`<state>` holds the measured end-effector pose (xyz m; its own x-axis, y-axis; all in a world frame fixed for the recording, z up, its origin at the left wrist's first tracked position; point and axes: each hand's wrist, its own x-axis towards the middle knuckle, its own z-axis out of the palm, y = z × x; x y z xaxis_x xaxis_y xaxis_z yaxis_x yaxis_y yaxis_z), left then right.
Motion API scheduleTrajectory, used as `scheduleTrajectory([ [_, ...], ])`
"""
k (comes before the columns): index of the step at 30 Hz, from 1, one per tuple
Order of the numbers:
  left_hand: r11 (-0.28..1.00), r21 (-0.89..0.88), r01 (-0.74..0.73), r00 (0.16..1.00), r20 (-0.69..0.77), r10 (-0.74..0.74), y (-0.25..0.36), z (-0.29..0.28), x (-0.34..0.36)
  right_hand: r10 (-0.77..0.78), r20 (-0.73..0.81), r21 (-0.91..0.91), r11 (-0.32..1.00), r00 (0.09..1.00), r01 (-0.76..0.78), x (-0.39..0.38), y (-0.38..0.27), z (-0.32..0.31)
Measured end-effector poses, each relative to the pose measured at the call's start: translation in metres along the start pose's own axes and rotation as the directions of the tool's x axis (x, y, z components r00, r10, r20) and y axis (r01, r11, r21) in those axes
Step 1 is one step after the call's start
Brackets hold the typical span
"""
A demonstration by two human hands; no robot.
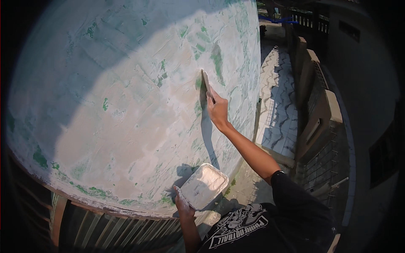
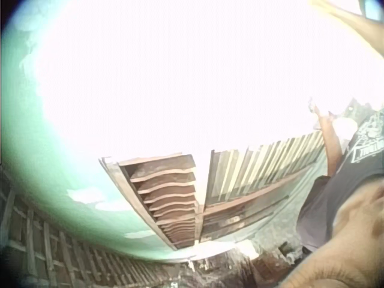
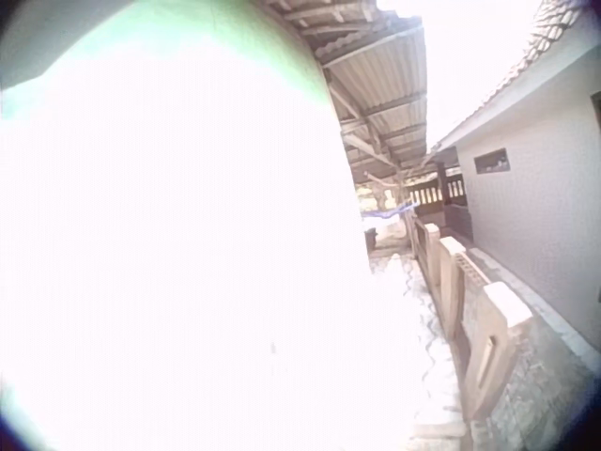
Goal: Apply plaster or joint compound to a wall using a putty knife.
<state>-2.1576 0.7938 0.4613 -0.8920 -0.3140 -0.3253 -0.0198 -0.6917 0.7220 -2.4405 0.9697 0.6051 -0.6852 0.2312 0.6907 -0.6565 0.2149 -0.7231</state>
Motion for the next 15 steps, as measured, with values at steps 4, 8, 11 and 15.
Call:
scheduleTrajectory([
  [4,0.995,-0.035,0.097,0.991,0.093,-0.094,-0.006,-0.013,-0.005,-0.162,0.029,-0.085,0.983,0.986,0.164,-0.038,-0.004,0.029],
  [8,0.993,-0.003,0.120,0.989,0.087,-0.119,-0.003,-0.017,-0.011,-0.113,0.087,0.047,0.993,0.990,0.109,-0.045,-0.005,0.004],
  [11,0.984,-0.016,0.176,0.977,0.125,-0.173,-0.010,-0.029,-0.008,-0.114,-0.029,0.052,0.992,0.993,0.116,-0.022,-0.008,0.000],
  [15,0.983,-0.021,0.183,0.972,0.155,-0.178,-0.010,-0.016,-0.011,-0.063,0.082,-0.103,0.992,0.995,0.072,-0.019,-0.008,0.024],
])
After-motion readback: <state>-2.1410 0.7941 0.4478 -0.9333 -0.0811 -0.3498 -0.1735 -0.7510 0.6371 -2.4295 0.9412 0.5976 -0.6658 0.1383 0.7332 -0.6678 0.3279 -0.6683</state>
